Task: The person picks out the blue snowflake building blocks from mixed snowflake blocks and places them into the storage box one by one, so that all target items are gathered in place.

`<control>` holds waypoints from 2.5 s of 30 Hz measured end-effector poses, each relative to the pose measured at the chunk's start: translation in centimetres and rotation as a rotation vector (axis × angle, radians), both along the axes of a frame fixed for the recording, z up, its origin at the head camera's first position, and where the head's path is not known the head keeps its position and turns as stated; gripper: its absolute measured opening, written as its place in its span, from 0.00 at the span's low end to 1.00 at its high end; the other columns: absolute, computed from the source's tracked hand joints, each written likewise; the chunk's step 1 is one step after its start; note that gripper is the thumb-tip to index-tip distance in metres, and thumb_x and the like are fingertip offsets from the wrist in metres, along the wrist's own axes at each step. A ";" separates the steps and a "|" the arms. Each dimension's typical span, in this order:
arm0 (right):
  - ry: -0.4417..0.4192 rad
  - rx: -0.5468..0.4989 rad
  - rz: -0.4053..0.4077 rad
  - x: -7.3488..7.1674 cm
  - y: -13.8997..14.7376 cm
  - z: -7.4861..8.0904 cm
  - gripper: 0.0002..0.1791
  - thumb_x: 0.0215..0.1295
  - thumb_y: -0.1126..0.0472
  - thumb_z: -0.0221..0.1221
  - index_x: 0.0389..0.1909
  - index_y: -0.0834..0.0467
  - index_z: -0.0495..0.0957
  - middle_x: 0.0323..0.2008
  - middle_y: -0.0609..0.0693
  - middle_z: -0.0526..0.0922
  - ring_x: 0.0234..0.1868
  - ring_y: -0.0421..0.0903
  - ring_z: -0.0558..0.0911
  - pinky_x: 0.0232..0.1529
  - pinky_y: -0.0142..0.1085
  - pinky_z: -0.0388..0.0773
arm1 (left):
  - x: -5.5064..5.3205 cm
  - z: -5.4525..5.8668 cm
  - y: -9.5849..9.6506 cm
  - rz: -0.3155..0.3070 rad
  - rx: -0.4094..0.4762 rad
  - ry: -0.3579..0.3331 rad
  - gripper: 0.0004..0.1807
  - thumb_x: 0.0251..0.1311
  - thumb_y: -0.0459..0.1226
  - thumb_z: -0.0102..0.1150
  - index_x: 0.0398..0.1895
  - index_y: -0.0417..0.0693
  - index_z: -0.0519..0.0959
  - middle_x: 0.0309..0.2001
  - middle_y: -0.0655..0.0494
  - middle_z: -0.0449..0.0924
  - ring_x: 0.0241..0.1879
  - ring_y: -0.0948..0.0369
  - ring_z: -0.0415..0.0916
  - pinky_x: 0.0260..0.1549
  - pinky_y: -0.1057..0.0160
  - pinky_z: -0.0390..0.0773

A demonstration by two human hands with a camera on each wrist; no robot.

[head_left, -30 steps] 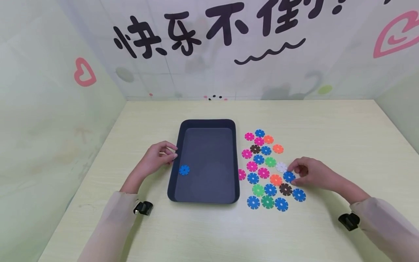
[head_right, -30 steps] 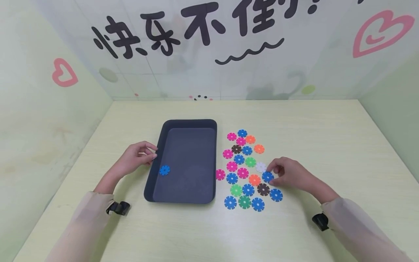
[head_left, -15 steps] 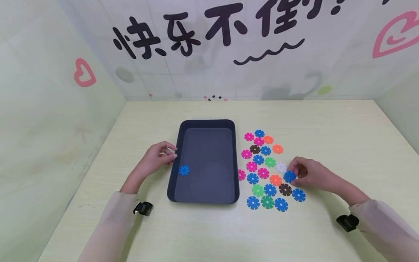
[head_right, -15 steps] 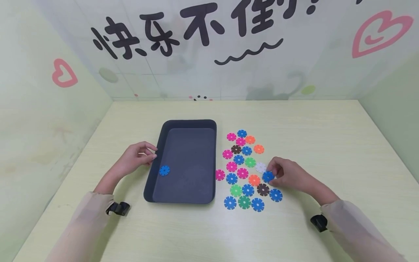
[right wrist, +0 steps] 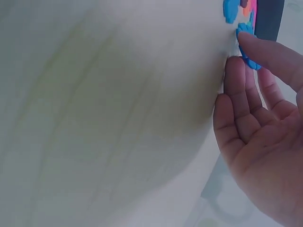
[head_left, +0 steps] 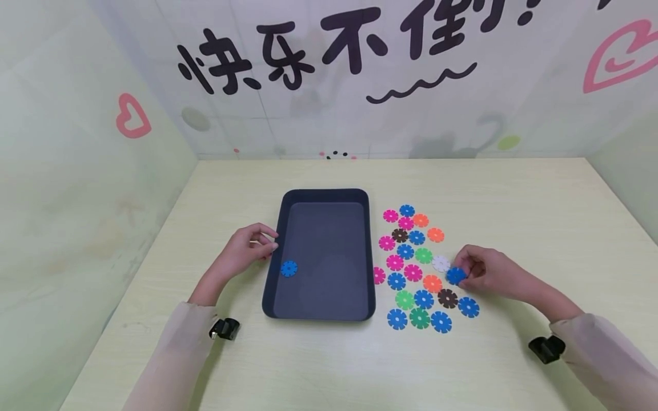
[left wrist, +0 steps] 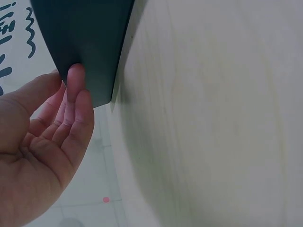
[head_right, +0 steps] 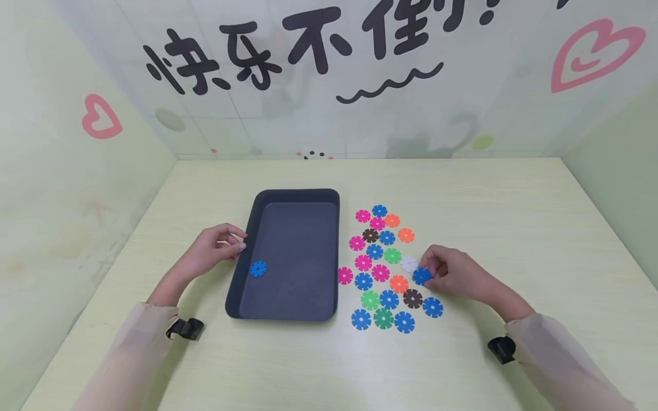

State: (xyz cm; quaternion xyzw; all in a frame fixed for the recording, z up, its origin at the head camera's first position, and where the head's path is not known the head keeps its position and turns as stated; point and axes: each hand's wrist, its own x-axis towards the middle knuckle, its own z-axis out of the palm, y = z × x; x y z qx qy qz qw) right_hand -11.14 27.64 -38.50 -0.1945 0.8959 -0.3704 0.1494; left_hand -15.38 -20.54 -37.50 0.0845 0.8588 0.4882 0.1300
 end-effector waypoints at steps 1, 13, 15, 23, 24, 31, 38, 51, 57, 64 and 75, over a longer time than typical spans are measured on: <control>-0.010 -0.006 -0.007 -0.1 0.1 0.0 0.15 0.48 0.68 0.67 0.36 0.62 0.74 0.28 0.50 0.73 0.28 0.42 0.72 0.30 0.28 0.74 | 0.0 0.0 0.0 0.000 0.000 0.000 0.15 0.60 0.32 0.57 0.48 0.34 0.72 0.32 0.42 0.78 0.29 0.52 0.77 0.34 0.55 0.78; -0.026 -0.101 -0.027 -0.6 0.3 0.1 0.07 0.58 0.73 0.57 0.37 0.64 0.76 0.30 0.53 0.78 0.30 0.45 0.76 0.31 0.29 0.77 | 0.1 0.1 0.0 -0.003 0.000 0.010 0.15 0.60 0.32 0.57 0.49 0.34 0.72 0.32 0.42 0.78 0.29 0.51 0.77 0.33 0.55 0.78; -0.020 -0.100 -0.039 -0.6 0.1 0.2 0.06 0.59 0.73 0.56 0.38 0.64 0.76 0.30 0.53 0.78 0.30 0.46 0.76 0.31 0.30 0.77 | 0.1 0.1 0.0 -0.003 0.001 0.011 0.15 0.60 0.32 0.57 0.49 0.34 0.72 0.32 0.42 0.78 0.29 0.51 0.77 0.33 0.55 0.78; -0.029 -0.129 -0.031 -1.0 -1.0 1.4 0.07 0.61 0.71 0.56 0.40 0.65 0.76 0.33 0.52 0.78 0.32 0.46 0.77 0.35 0.30 0.78 | 0.1 0.0 0.0 -0.003 0.002 0.008 0.15 0.60 0.32 0.57 0.48 0.34 0.72 0.32 0.43 0.77 0.29 0.51 0.77 0.33 0.55 0.78; -0.035 -0.141 -0.024 -1.0 -1.3 1.6 0.07 0.61 0.71 0.56 0.41 0.65 0.76 0.33 0.53 0.78 0.33 0.46 0.77 0.36 0.30 0.78 | 0.1 0.1 0.0 -0.002 0.002 0.008 0.15 0.60 0.32 0.57 0.48 0.34 0.72 0.32 0.43 0.77 0.29 0.51 0.77 0.33 0.55 0.78; -0.008 -0.191 0.025 -1.7 -3.1 2.1 0.06 0.61 0.71 0.56 0.39 0.65 0.76 0.34 0.53 0.78 0.34 0.47 0.78 0.37 0.30 0.78 | 0.1 0.1 0.1 -0.003 0.006 0.011 0.15 0.60 0.32 0.57 0.48 0.34 0.72 0.32 0.43 0.77 0.30 0.51 0.77 0.34 0.55 0.78; 0.012 -0.220 0.052 -2.7 -5.3 2.4 0.06 0.60 0.70 0.58 0.39 0.64 0.77 0.33 0.53 0.78 0.33 0.49 0.77 0.36 0.29 0.78 | 0.1 0.1 0.0 0.002 0.017 0.000 0.15 0.60 0.32 0.57 0.48 0.33 0.72 0.32 0.43 0.77 0.30 0.52 0.77 0.34 0.56 0.79; -0.062 -0.268 0.086 -4.7 -11.0 2.8 0.10 0.58 0.70 0.59 0.42 0.65 0.76 0.34 0.54 0.78 0.34 0.51 0.78 0.38 0.37 0.79 | 0.0 0.0 0.0 -0.003 0.031 0.008 0.15 0.59 0.31 0.57 0.48 0.33 0.72 0.33 0.40 0.78 0.31 0.52 0.77 0.33 0.57 0.79; -0.080 -0.271 0.122 -5.2 -13.1 3.3 0.10 0.59 0.68 0.59 0.43 0.63 0.76 0.33 0.54 0.78 0.34 0.58 0.79 0.37 0.45 0.79 | 0.0 0.0 0.0 0.003 0.028 0.007 0.15 0.59 0.31 0.57 0.48 0.33 0.72 0.32 0.42 0.78 0.30 0.53 0.77 0.33 0.57 0.79; -0.057 -0.256 0.169 -6.4 -15.4 3.7 0.09 0.61 0.68 0.58 0.42 0.62 0.77 0.32 0.52 0.79 0.33 0.55 0.80 0.37 0.43 0.79 | 0.1 0.0 0.0 0.007 0.018 0.004 0.15 0.59 0.31 0.57 0.48 0.33 0.72 0.32 0.41 0.78 0.29 0.53 0.77 0.33 0.57 0.79; -0.055 -0.323 0.219 -7.8 -18.9 4.3 0.09 0.60 0.69 0.58 0.41 0.64 0.77 0.35 0.53 0.80 0.36 0.58 0.80 0.40 0.36 0.79 | 0.0 0.0 -0.1 0.007 0.023 -0.006 0.15 0.60 0.32 0.57 0.48 0.33 0.72 0.33 0.40 0.78 0.30 0.53 0.77 0.34 0.55 0.79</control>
